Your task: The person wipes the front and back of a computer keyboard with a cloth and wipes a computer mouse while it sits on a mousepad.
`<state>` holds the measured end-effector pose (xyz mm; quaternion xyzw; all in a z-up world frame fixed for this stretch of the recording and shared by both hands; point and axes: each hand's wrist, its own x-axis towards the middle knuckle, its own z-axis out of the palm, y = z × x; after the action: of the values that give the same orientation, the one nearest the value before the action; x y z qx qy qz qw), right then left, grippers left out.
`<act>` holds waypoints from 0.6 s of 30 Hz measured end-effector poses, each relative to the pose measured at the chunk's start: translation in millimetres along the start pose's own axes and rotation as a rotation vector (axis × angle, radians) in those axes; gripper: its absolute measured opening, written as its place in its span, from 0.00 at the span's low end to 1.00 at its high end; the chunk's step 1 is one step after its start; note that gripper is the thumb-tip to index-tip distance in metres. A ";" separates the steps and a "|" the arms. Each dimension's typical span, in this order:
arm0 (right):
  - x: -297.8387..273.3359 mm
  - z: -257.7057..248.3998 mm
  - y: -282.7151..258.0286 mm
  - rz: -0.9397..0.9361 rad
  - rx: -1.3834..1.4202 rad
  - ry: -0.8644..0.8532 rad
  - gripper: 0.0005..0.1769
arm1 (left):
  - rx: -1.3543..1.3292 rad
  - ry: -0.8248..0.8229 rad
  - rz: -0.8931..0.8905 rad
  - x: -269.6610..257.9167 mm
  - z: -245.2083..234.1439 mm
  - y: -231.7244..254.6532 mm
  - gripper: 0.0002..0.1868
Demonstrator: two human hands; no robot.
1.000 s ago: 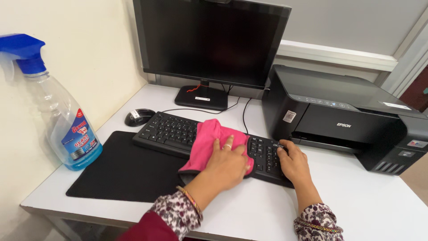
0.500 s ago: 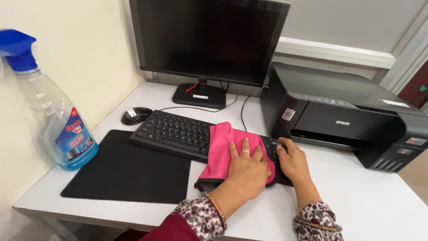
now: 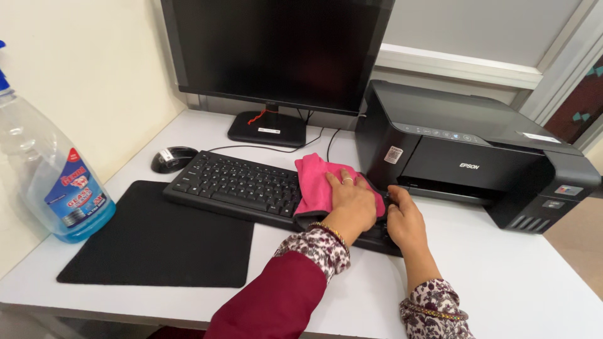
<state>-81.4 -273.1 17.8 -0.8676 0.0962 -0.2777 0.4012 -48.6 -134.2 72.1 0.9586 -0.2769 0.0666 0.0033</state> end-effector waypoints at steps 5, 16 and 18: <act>10.7 -2.0 10.3 0.085 0.268 0.067 0.24 | -0.022 0.009 0.023 13.9 2.4 2.6 0.25; 19.0 -6.5 12.1 0.142 0.424 0.113 0.35 | -0.089 0.140 0.189 -13.3 12.6 20.2 0.22; 15.3 -3.9 9.3 0.084 0.216 0.119 0.32 | -0.133 0.151 0.182 -19.6 8.9 11.1 0.24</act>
<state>-70.3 -287.7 19.1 -0.7966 0.1258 -0.3203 0.4970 -69.8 -133.5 60.5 0.9194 -0.3655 0.1201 0.0815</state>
